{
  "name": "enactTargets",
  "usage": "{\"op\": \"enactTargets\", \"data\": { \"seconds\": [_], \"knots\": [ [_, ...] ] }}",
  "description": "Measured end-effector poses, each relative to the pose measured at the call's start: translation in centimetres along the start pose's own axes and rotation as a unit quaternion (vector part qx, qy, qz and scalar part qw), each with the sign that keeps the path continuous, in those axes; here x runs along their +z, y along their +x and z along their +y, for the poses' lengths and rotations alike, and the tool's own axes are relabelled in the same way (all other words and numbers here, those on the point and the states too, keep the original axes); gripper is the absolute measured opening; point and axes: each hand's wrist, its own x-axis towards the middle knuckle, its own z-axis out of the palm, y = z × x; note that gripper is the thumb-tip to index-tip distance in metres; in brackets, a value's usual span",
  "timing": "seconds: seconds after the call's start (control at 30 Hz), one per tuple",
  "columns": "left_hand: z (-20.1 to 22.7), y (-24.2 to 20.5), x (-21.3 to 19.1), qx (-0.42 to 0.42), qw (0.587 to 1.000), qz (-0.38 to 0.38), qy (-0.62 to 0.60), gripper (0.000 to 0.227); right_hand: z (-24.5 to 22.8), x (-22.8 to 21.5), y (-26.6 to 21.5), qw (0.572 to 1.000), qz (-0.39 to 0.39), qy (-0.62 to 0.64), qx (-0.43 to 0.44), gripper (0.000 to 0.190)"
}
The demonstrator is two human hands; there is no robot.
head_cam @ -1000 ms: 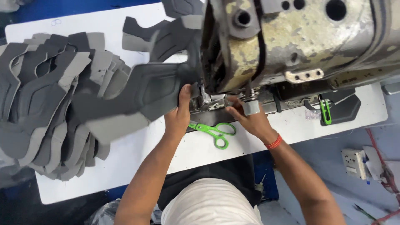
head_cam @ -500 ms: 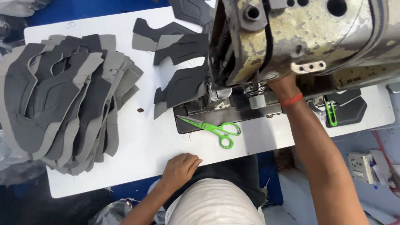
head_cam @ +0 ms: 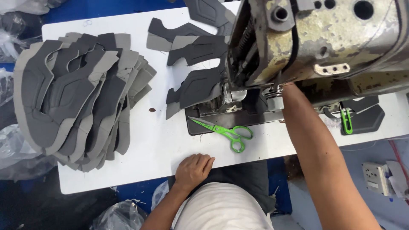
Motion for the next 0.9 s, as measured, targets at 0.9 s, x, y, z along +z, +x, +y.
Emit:
{"op": "enactTargets", "data": {
  "seconds": [0.9],
  "knots": [
    [0.1,-0.3,0.2,0.013,0.999,0.006,0.038,0.021,-9.1,-8.0,-4.1,0.985,-0.149,0.051,-0.071,0.041]
  ]
}}
